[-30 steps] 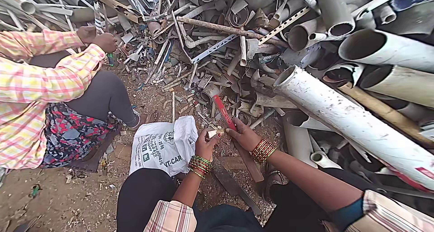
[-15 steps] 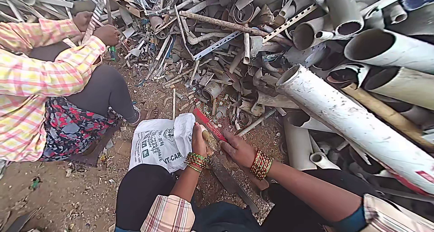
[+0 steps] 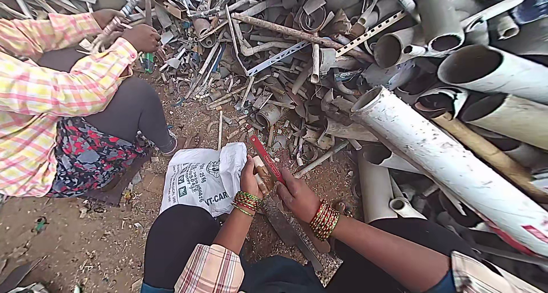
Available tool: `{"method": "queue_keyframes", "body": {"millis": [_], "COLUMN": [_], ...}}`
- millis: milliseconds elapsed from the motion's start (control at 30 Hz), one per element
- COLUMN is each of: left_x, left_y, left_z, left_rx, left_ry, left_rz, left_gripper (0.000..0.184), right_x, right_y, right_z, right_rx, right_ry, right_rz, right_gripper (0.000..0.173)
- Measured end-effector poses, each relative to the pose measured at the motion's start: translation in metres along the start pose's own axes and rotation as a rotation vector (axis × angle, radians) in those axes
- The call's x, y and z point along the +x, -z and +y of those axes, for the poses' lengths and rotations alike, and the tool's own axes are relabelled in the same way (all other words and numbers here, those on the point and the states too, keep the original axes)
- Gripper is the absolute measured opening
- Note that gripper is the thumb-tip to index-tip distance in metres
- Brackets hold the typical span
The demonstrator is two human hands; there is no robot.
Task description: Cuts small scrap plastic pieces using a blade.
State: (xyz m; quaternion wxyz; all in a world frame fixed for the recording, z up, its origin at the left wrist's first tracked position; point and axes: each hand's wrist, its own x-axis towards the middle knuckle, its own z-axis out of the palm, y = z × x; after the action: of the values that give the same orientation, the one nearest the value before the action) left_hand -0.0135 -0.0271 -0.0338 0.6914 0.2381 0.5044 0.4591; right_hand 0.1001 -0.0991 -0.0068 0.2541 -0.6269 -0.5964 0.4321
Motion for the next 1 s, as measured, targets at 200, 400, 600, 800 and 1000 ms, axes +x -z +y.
{"method": "queue_keyframes", "body": {"millis": [200,400,600,800,1000], "left_x": [0.008,0.003,0.000,0.008,0.009], "left_y": [0.006,0.001,-0.001,0.006,0.006], "left_z": [-0.005,-0.002,0.007,0.000,-0.003], "left_rx": [0.168,0.097,0.168,0.099,0.025], "left_ry": [-0.110,-0.113,-0.045,-0.100,-0.059], "left_rz": [0.069,0.116,0.272,0.216,0.230], "left_gripper": [0.059,0.058,0.065,0.067,0.054], "right_x": [-0.002,-0.006,-0.006,-0.005,-0.003], "right_y": [-0.011,-0.025,-0.024,-0.028,-0.032], "right_z": [-0.009,-0.019,-0.018,-0.015,-0.018], "right_rx": [-0.106,-0.254,-0.203,-0.239,-0.289], "right_ry": [-0.074,-0.074,-0.068,-0.044,-0.100], "right_rz": [-0.067,-0.118,-0.041,-0.044,-0.139], "right_gripper": [0.040,0.039,0.037,0.038,0.044]}}
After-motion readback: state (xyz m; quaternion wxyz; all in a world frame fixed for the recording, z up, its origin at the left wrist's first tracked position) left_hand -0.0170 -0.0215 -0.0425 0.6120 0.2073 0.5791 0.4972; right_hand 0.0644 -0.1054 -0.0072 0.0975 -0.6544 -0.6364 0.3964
